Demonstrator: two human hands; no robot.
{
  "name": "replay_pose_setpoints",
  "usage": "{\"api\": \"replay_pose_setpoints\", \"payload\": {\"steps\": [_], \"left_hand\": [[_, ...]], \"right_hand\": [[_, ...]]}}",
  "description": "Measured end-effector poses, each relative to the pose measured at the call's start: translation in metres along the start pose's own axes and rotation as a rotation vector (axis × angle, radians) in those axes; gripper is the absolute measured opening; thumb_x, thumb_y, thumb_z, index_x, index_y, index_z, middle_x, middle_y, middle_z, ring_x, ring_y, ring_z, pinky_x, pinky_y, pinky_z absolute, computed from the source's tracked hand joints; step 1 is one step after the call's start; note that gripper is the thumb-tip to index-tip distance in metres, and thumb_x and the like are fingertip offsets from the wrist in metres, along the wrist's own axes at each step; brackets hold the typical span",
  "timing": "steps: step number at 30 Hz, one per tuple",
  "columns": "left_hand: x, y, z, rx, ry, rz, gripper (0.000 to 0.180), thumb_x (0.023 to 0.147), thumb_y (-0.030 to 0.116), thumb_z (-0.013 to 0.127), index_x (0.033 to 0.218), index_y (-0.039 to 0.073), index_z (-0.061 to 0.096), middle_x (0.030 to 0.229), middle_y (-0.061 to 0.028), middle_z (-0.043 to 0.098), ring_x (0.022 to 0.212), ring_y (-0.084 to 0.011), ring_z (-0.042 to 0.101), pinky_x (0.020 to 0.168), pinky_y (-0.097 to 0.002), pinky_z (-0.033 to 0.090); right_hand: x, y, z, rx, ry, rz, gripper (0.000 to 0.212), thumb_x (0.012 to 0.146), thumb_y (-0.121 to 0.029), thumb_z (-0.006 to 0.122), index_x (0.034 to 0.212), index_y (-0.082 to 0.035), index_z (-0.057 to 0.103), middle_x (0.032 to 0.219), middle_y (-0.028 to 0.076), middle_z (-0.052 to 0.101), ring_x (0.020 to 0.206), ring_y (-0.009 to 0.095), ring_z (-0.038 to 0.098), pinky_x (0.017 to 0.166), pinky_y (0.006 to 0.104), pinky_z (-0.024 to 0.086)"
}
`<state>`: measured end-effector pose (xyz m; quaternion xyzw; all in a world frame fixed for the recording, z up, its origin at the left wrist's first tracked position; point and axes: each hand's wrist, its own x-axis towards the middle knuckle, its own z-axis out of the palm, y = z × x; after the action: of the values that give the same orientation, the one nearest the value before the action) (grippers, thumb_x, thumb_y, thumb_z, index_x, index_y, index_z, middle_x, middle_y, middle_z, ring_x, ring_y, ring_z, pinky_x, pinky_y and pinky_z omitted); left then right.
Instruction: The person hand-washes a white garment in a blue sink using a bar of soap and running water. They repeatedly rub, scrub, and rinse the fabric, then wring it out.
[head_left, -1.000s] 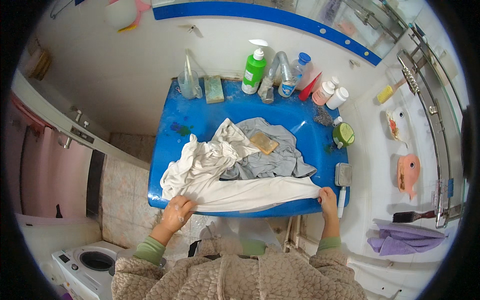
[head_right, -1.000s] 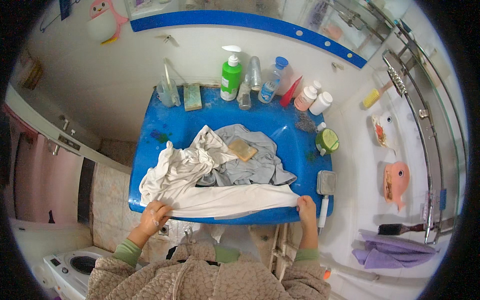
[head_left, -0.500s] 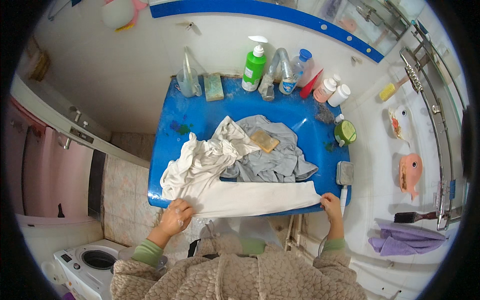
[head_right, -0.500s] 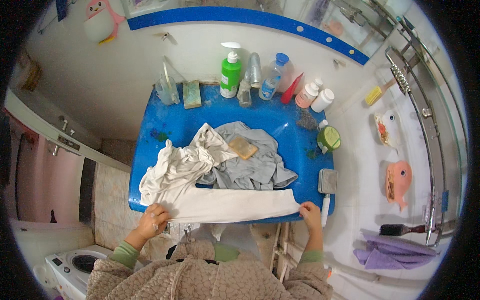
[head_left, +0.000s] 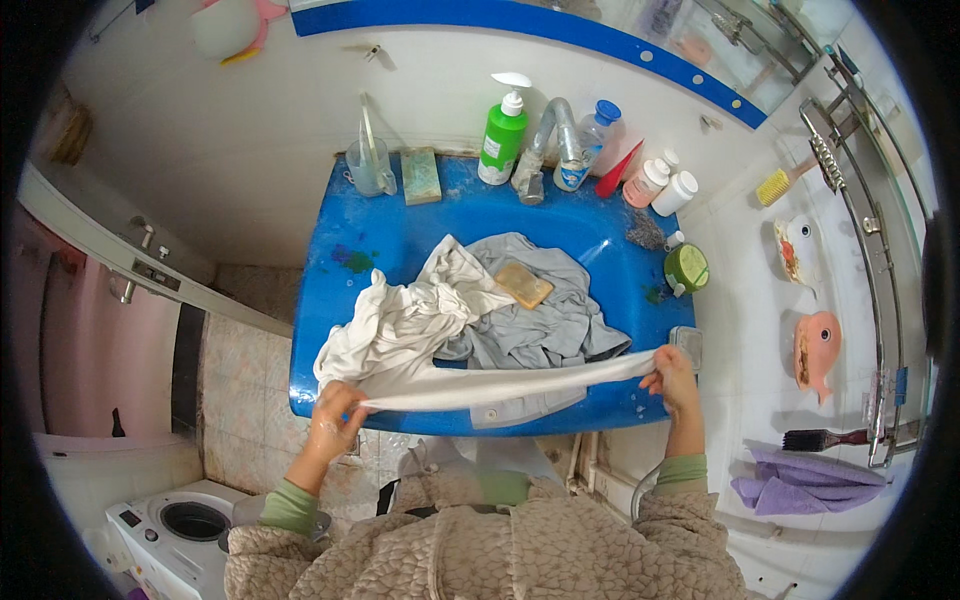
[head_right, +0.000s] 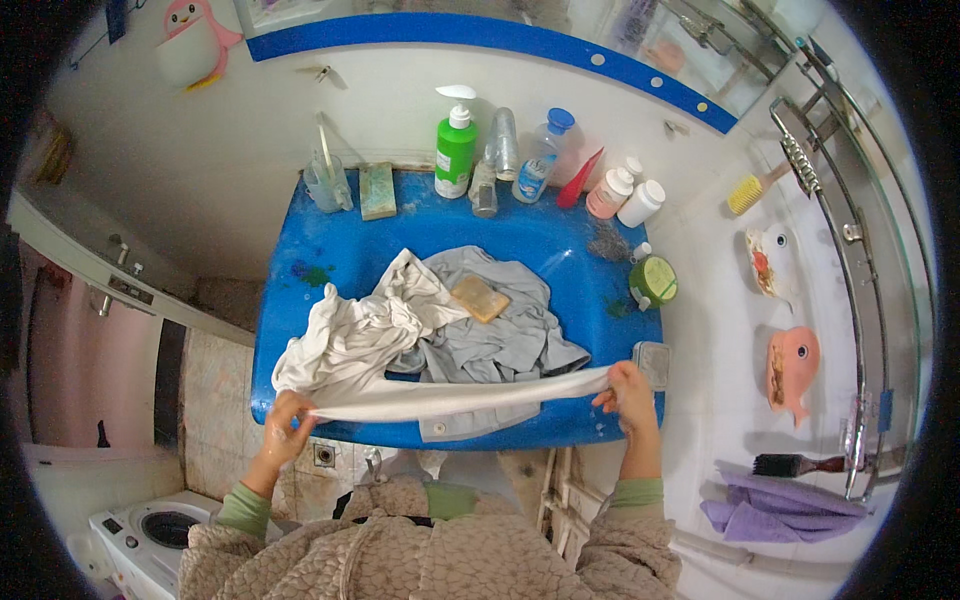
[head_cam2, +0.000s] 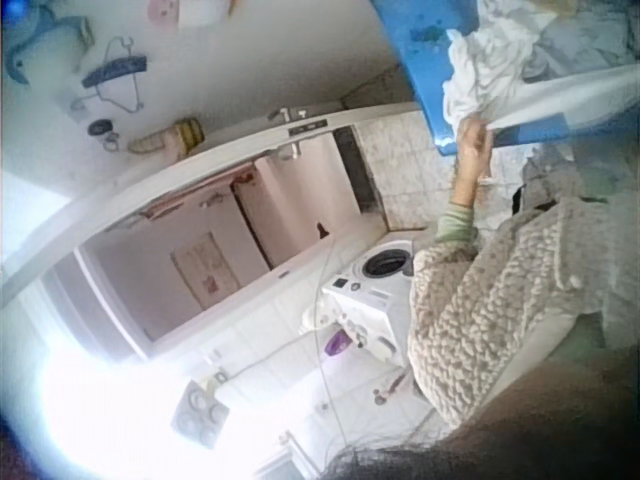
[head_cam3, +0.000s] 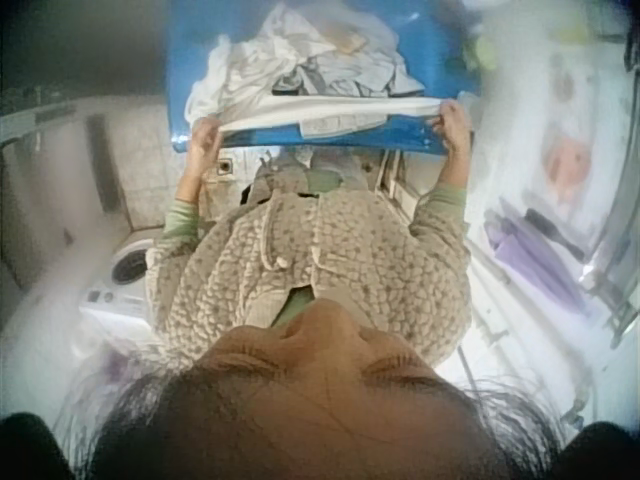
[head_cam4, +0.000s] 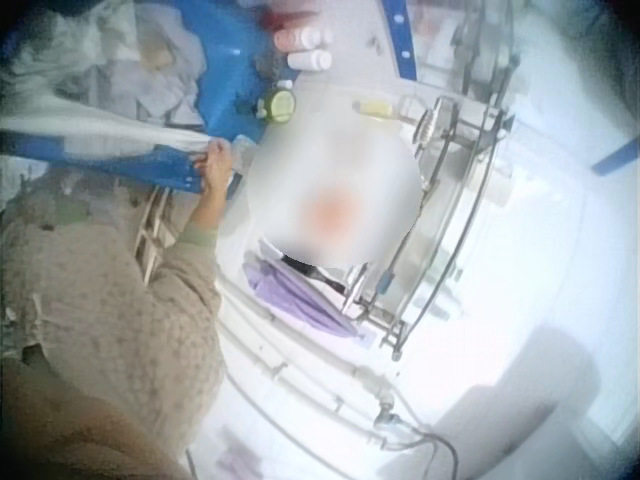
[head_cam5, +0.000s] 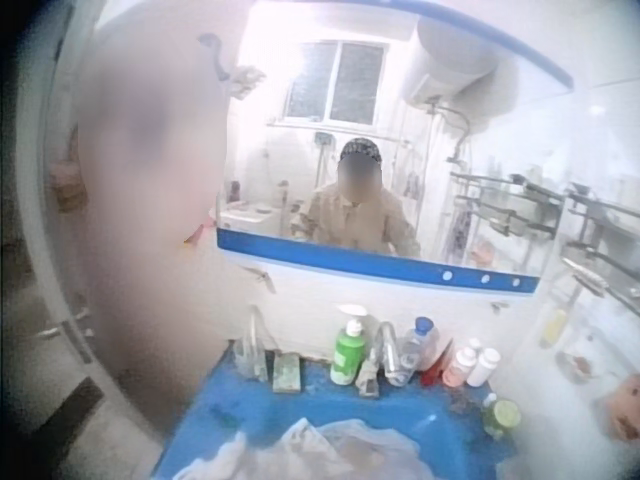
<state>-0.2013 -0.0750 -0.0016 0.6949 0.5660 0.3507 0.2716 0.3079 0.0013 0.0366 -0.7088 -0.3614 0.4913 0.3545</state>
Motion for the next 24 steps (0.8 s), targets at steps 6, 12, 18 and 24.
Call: {"api": "replay_pose_setpoints", "payload": {"steps": [6, 12, 18, 24], "left_hand": [[0.010, 0.020, -0.011, 0.071, -0.054, 0.221, 0.015, 0.067, 0.002, 0.069, 0.078, 0.003, 0.059, 0.080, -0.0087, 0.057, 0.074, -0.0273, 0.055, 0.067, -0.0356, 0.044], [-0.016, 0.009, 0.013, 0.333, -0.315, 0.198, 0.024, 0.066, 0.019, 0.071, 0.087, 0.012, 0.061, 0.090, -0.0043, 0.055, 0.085, -0.0253, 0.052, 0.077, -0.0383, 0.043], [0.011, 0.027, 0.030, 0.504, -0.049, 0.063, 0.035, 0.073, 0.022, 0.065, 0.107, 0.013, 0.060, 0.120, -0.0070, 0.050, 0.113, -0.0268, 0.045, 0.092, -0.0446, 0.036], [0.014, 0.004, 0.053, 0.610, -0.065, -0.035, 0.040, 0.078, 0.024, 0.057, 0.118, 0.018, 0.056, 0.137, -0.0045, 0.039, 0.126, -0.0246, 0.036, 0.101, -0.0478, 0.026]], "right_hand": [[0.000, -0.015, -0.006, -0.029, 0.098, -0.184, 0.016, 0.091, -0.020, 0.048, 0.089, -0.004, 0.052, 0.072, 0.006, 0.057, 0.053, 0.014, 0.058, 0.046, 0.0232, 0.047], [0.007, 0.057, -0.017, -0.664, -0.105, 0.010, 0.009, 0.075, -0.009, 0.061, 0.080, -0.001, 0.059, 0.075, 0.011, 0.062, 0.061, 0.019, 0.061, 0.054, 0.0294, 0.047], [0.089, -0.003, 0.102, -0.669, 0.049, -0.604, 0.035, 0.077, -0.025, 0.066, 0.103, -0.002, 0.061, 0.100, 0.018, 0.061, 0.092, 0.030, 0.060, 0.079, 0.0357, 0.047], [0.124, -0.019, 0.245, -1.301, -0.110, -0.352, 0.067, 0.078, -0.040, 0.061, 0.135, -0.014, 0.034, 0.128, 0.017, 0.042, 0.117, 0.035, 0.042, 0.094, 0.0502, 0.033]]}}
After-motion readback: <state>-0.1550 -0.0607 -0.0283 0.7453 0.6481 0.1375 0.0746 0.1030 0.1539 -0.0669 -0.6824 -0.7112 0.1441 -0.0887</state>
